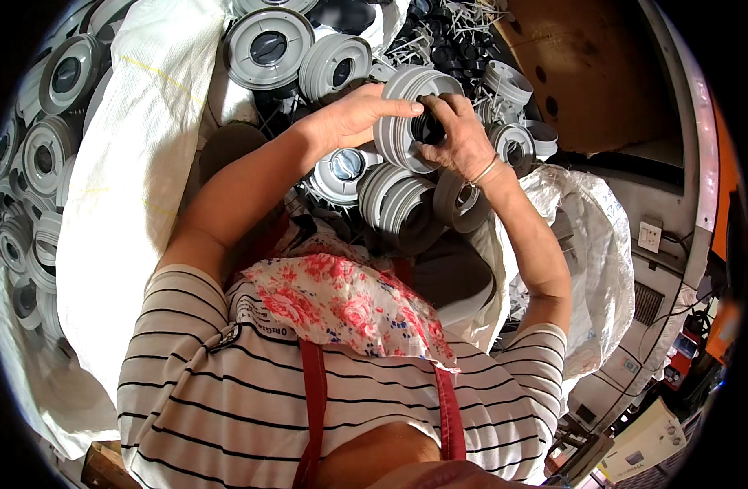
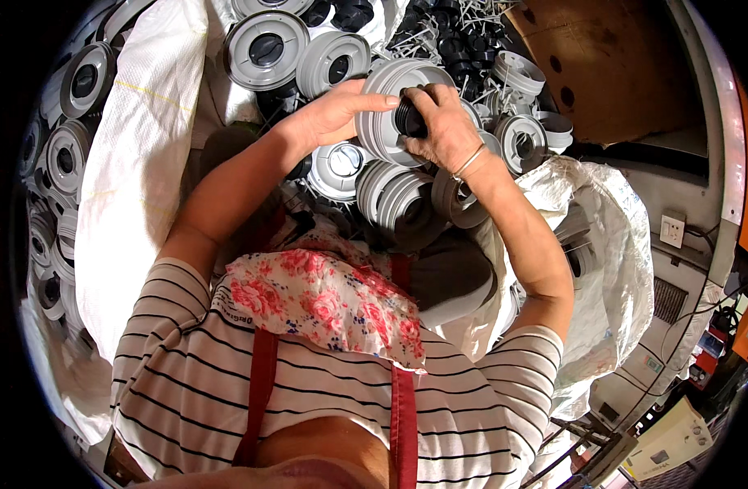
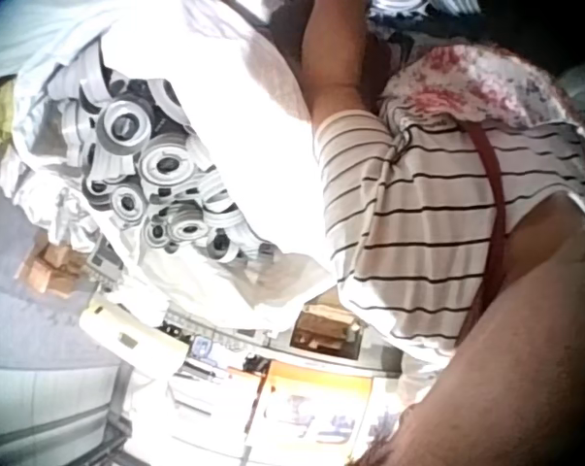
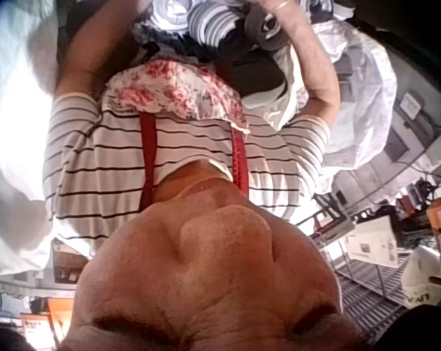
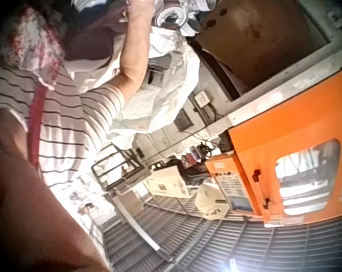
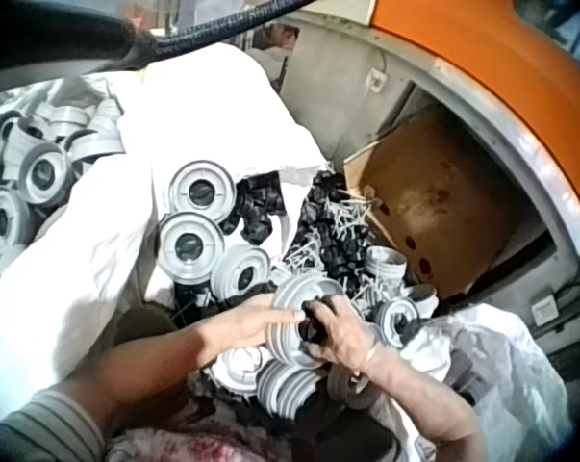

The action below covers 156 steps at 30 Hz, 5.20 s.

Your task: The person repeatedly picks up white circular plastic components and black circular inserts from a large white sack. They fit the black inserts into the white components by hand and place the assembled units back into the sack.

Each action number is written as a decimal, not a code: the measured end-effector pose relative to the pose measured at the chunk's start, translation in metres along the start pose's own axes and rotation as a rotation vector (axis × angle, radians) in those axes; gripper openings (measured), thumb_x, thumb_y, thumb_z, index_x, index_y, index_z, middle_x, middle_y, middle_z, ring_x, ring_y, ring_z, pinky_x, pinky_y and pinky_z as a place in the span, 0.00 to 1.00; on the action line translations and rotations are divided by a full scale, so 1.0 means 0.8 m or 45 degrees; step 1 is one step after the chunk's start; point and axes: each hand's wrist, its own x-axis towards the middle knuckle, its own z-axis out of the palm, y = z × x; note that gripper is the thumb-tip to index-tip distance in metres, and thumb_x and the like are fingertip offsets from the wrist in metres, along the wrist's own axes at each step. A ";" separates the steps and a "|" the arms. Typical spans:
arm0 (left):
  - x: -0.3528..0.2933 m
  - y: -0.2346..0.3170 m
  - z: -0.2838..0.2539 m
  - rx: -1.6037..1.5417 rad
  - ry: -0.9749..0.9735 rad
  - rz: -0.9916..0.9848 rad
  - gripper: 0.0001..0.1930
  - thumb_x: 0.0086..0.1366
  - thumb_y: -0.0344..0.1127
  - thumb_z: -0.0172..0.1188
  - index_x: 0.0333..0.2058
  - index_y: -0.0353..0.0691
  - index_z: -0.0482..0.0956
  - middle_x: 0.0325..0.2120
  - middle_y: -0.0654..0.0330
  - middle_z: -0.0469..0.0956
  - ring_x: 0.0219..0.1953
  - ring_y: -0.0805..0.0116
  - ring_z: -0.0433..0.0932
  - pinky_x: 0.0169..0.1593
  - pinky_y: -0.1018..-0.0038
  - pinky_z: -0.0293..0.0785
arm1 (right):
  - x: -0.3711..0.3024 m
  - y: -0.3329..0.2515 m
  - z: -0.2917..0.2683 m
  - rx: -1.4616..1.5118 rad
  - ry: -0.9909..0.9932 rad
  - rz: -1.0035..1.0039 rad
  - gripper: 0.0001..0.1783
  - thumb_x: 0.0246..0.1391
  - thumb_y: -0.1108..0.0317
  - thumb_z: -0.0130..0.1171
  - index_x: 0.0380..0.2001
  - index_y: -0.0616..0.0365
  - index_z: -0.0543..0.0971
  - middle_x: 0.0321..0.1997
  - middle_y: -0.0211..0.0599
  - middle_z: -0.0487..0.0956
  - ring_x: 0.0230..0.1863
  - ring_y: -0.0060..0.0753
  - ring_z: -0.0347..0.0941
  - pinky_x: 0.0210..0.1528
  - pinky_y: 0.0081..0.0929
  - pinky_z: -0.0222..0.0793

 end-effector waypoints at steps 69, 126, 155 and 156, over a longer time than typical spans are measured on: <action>-0.010 0.007 0.005 1.417 0.635 0.564 0.34 0.53 0.48 0.65 0.53 0.33 0.69 0.51 0.43 0.71 0.54 0.52 0.71 0.58 0.65 0.66 | -0.103 0.121 0.020 0.235 -0.958 0.597 0.63 0.27 0.54 0.77 0.67 0.51 0.51 0.64 0.47 0.63 0.65 0.46 0.58 0.67 0.32 0.55; -0.009 0.010 0.013 -0.146 0.044 0.105 0.21 0.61 0.38 0.62 0.49 0.32 0.72 0.41 0.59 0.76 0.43 0.72 0.76 0.44 0.74 0.76 | 0.019 -0.012 -0.031 -0.183 0.003 -0.198 0.37 0.34 0.63 0.72 0.51 0.60 0.70 0.48 0.48 0.70 0.51 0.48 0.65 0.52 0.38 0.66; 0.014 0.039 -0.020 2.143 1.021 0.961 0.39 0.49 0.39 0.69 0.59 0.38 0.62 0.57 0.40 0.61 0.62 0.43 0.57 0.64 0.56 0.53 | 0.008 0.280 0.108 0.065 -0.658 0.892 0.51 0.23 0.50 0.75 0.53 0.68 0.70 0.54 0.52 0.74 0.55 0.44 0.71 0.56 0.28 0.66; 0.015 0.041 -0.021 2.108 1.111 0.964 0.40 0.49 0.38 0.69 0.60 0.37 0.61 0.56 0.40 0.62 0.61 0.43 0.58 0.63 0.57 0.55 | 0.010 0.282 0.104 -0.045 -0.703 0.814 0.44 0.26 0.52 0.73 0.48 0.68 0.73 0.48 0.53 0.76 0.50 0.45 0.73 0.52 0.29 0.68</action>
